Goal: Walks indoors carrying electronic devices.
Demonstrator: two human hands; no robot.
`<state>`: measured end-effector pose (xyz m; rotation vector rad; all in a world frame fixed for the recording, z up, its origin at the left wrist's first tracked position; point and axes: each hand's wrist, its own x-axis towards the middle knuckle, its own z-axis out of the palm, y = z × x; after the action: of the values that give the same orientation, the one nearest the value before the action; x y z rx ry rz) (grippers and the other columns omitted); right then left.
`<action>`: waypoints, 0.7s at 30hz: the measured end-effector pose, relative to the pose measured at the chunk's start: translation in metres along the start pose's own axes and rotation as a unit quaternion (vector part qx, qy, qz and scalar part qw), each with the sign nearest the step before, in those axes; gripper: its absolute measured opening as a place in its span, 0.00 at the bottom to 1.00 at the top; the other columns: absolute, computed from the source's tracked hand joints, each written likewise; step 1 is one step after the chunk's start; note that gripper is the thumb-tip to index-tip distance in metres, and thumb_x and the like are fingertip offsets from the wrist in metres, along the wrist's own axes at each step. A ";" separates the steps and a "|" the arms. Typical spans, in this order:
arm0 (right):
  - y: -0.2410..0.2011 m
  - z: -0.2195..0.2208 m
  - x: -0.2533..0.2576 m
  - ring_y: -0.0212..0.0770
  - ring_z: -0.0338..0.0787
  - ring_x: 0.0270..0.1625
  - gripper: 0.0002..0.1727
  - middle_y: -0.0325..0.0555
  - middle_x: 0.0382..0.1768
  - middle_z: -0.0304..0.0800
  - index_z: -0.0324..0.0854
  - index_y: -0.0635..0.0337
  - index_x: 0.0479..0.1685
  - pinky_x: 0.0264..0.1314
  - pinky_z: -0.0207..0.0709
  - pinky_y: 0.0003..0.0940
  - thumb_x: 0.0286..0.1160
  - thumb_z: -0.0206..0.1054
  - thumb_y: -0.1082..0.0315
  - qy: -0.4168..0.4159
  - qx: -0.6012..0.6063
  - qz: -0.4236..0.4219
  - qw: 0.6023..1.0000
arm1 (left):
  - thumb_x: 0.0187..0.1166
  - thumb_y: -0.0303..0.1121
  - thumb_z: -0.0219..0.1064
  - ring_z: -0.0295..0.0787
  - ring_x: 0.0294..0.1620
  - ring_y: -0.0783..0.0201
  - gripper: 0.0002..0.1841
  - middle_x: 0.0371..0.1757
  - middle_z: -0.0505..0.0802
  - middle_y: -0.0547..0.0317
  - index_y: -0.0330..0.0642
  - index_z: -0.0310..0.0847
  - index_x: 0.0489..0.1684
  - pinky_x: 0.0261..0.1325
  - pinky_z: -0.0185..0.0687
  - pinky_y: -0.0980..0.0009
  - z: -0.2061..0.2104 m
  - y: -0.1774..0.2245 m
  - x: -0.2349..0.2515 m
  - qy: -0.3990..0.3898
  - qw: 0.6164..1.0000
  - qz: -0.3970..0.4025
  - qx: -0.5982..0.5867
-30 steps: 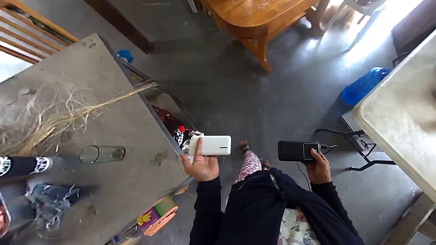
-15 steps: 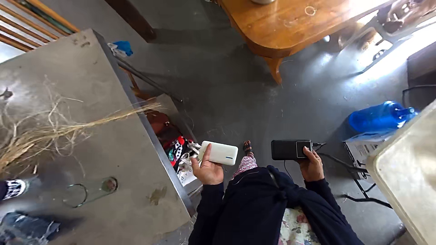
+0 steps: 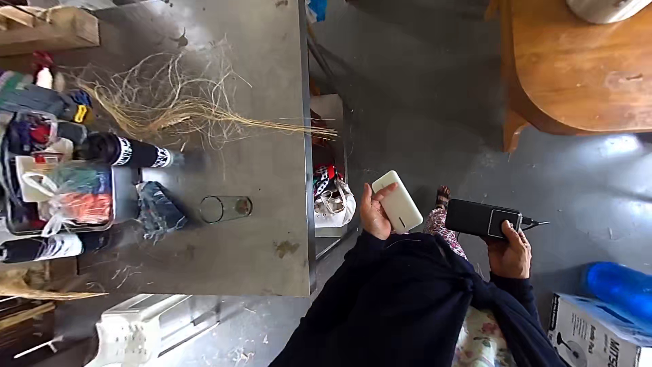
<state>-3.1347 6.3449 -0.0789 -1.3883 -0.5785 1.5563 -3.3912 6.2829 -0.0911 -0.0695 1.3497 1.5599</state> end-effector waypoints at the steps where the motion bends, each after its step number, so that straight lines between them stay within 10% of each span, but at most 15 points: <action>1: -0.003 0.008 0.012 0.40 0.97 0.39 0.12 0.44 0.38 0.95 0.75 0.64 0.54 0.46 0.94 0.39 0.90 0.46 0.73 -0.010 -0.007 0.005 1.000 | 0.90 0.62 0.18 0.95 0.45 0.60 0.47 0.46 0.97 0.51 0.41 0.88 0.58 0.52 0.90 0.59 -0.001 0.000 0.006 0.018 1.000 -0.008 -0.007; 12: -0.057 0.105 0.159 0.42 0.97 0.37 0.10 0.47 0.37 0.95 0.76 0.66 0.54 0.44 0.94 0.41 0.89 0.49 0.75 -0.138 -0.077 0.095 0.983 | 0.94 0.57 0.25 0.96 0.41 0.59 0.42 0.41 0.97 0.51 0.40 0.89 0.54 0.47 0.92 0.60 0.049 0.033 0.075 0.106 0.988 0.055 -0.096; 21: -0.098 0.177 0.263 0.41 0.97 0.38 0.12 0.47 0.38 0.95 0.76 0.66 0.56 0.44 0.94 0.40 0.89 0.47 0.74 -0.230 -0.130 0.125 0.956 | 0.85 0.33 0.36 0.94 0.41 0.67 0.26 0.48 0.96 0.59 0.45 0.84 0.65 0.43 0.92 0.67 0.106 0.067 0.132 0.126 0.979 0.133 -0.094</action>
<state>-3.2477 6.6570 -0.0840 -1.3281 -0.9446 2.0930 -3.4435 6.4580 -0.0861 -0.2170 1.4488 1.9550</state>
